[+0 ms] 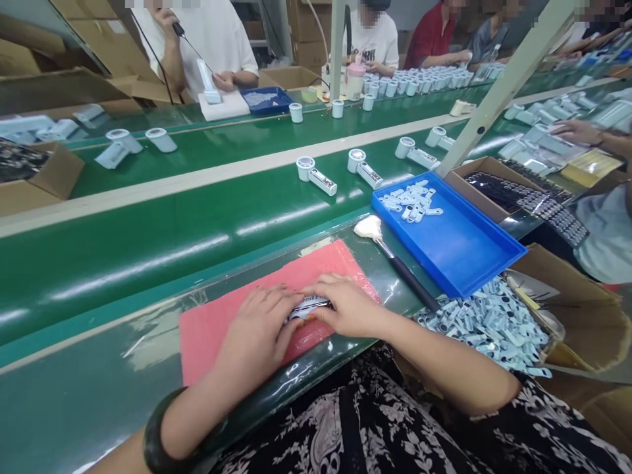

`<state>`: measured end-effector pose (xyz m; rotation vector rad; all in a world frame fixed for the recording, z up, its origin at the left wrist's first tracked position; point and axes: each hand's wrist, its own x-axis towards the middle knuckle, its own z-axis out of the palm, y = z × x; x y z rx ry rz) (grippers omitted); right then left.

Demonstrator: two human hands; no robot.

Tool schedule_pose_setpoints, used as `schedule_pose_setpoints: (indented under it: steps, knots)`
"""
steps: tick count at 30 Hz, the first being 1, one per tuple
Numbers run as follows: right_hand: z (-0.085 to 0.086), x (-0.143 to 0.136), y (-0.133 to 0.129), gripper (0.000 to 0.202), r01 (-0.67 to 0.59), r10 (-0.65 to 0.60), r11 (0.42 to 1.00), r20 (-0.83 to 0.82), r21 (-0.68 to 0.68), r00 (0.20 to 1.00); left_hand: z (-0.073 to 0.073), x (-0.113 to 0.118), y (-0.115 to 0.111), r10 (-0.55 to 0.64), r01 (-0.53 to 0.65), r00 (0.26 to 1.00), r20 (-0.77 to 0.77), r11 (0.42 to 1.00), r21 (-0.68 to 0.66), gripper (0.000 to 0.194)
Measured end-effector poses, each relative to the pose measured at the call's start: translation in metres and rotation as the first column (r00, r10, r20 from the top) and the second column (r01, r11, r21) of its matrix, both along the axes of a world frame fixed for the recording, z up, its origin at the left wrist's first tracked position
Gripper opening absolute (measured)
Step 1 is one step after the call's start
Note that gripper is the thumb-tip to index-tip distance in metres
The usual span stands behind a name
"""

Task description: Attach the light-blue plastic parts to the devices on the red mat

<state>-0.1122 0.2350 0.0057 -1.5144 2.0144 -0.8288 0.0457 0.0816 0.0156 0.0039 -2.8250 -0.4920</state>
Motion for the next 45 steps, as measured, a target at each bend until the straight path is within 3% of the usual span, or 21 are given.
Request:
schedule_pose_setpoints:
  steps: [8,14,18,20,23,26,29,32,34,37,39,42,45]
  knots:
    - [-0.006,0.005,0.004,0.037,0.01,-0.009,0.999,0.014,-0.047,1.0,0.002,0.002,0.006,0.025,-0.025,0.999,0.028,1.0,0.018,0.027]
    - [-0.009,0.011,0.002,0.03,0.017,-0.022,0.998,-0.088,-0.061,0.996,0.003,0.001,0.016,0.203,-0.211,0.977,0.068,0.968,0.133,0.03]
    - [-0.009,0.011,0.0,0.032,0.023,-0.026,0.999,-0.064,-0.049,0.998,0.008,-0.004,0.015,0.19,-0.211,0.973,0.129,0.961,0.176,0.029]
    - [-0.012,0.011,0.002,0.033,0.04,-0.04,0.996,-0.001,-0.08,0.999,0.01,-0.002,0.015,0.157,-0.169,0.98,0.126,0.982,0.09,0.03]
    - [-0.021,0.011,0.008,0.039,0.144,-0.112,0.954,0.135,-0.263,0.985,0.012,0.004,0.009,0.095,-0.076,0.99,0.102,0.981,-0.179,0.031]
    - [-0.033,0.013,0.012,0.039,0.315,-0.206,0.845,0.28,-0.431,0.938,0.02,-0.003,-0.013,0.007,0.05,0.989,0.149,0.923,-0.382,0.029]
    - [-0.039,0.016,0.011,0.03,0.408,-0.253,0.771,0.353,-0.488,0.901,0.037,-0.039,-0.058,-0.034,0.11,0.988,0.148,0.833,-0.542,0.034]
    - [-0.04,0.02,0.007,0.029,0.366,-0.253,0.806,0.288,-0.466,0.924,0.053,-0.096,-0.11,0.05,0.008,0.997,0.064,0.728,-0.686,0.033]
    - [-0.039,0.023,0.005,0.03,0.334,-0.257,0.843,0.23,-0.421,0.939,0.055,-0.134,-0.138,0.156,-0.092,0.987,0.028,0.707,-0.701,0.037]
    - [-0.039,0.025,0.002,0.029,0.301,-0.248,0.871,0.183,-0.388,0.951,0.04,-0.175,-0.162,0.26,-0.179,0.965,0.031,0.743,-0.645,0.05]
    - [-0.041,0.025,0.0,0.028,0.281,-0.232,0.875,0.169,-0.393,0.958,0.022,-0.184,-0.164,0.261,-0.183,0.964,0.043,0.775,-0.605,0.057]
    - [-0.046,0.024,-0.002,0.028,0.272,-0.23,0.873,0.15,-0.406,0.962,-0.006,-0.164,-0.144,0.205,-0.134,0.976,0.067,0.821,-0.555,0.063]
    - [-0.048,0.023,-0.003,0.027,0.266,-0.246,0.874,0.103,-0.407,0.964,-0.029,-0.111,-0.107,0.009,0.007,0.999,0.036,0.911,-0.413,0.06]
